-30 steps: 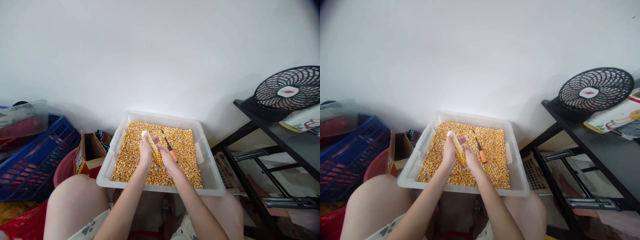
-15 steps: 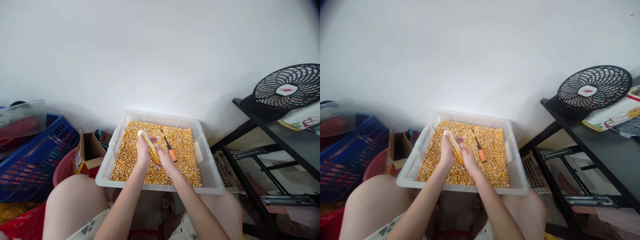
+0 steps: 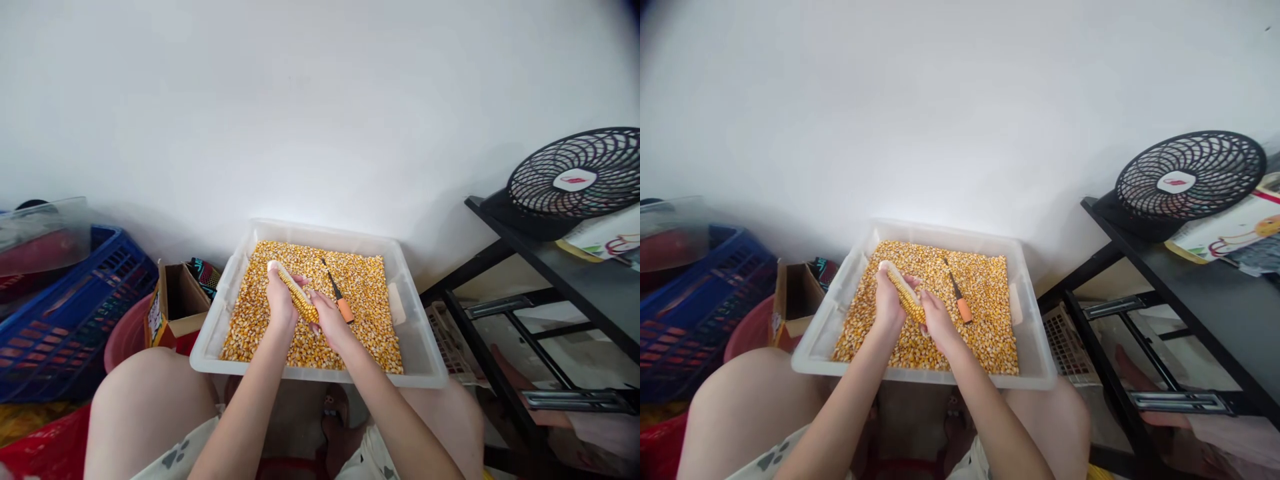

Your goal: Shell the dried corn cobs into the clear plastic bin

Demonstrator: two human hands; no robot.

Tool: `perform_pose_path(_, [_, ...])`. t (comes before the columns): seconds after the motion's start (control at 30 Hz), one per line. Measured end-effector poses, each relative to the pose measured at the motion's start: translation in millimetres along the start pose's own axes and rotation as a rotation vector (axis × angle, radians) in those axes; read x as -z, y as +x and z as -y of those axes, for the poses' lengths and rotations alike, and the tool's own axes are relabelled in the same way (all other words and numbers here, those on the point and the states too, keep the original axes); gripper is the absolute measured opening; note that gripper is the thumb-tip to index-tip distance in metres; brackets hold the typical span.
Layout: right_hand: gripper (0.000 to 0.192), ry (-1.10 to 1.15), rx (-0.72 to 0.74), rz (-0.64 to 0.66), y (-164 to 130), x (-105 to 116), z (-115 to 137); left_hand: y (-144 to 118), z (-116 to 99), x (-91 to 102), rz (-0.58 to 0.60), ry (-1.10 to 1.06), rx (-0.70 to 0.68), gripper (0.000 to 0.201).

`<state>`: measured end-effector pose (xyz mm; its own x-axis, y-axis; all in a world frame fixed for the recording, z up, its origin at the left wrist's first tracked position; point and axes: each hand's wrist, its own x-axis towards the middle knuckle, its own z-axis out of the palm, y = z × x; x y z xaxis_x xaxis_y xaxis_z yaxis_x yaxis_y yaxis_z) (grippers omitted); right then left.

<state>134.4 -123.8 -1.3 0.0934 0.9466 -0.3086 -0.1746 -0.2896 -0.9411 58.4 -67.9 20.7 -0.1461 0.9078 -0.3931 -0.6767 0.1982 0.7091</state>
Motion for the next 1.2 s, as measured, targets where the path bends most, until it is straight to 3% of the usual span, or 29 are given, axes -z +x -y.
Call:
perform_pose_path(0.2, [0.038,0.111,-0.026,0.189,-4.4,6.6,9.7,4.6,-1.7,1.7,-0.019,-0.092,0.082,0.039])
perform_pose_path(0.43, [0.04,0.049,0.016,0.101,-1.0,5.0,3.1,5.5,-0.2,3.5,0.008,-0.105,0.069,0.038])
perform_pose_path(0.63, [0.042,-0.066,0.088,0.241,-3.1,7.5,3.8,6.5,-1.3,3.1,-0.062,-0.135,0.083,0.036])
perform_pose_path(0.77, [0.043,-0.094,0.073,0.235,-2.0,7.2,-0.1,8.8,-0.5,4.9,-0.068,-0.158,0.085,0.035])
perform_pose_path(1.0, [0.044,-0.093,0.059,0.334,-2.1,12.1,-1.1,12.6,0.8,5.8,-0.074,-0.104,0.105,0.032])
perform_pose_path(1.2, [0.047,0.042,0.005,0.351,6.0,8.6,3.7,18.9,-12.4,-7.1,-0.068,-0.07,0.204,0.034])
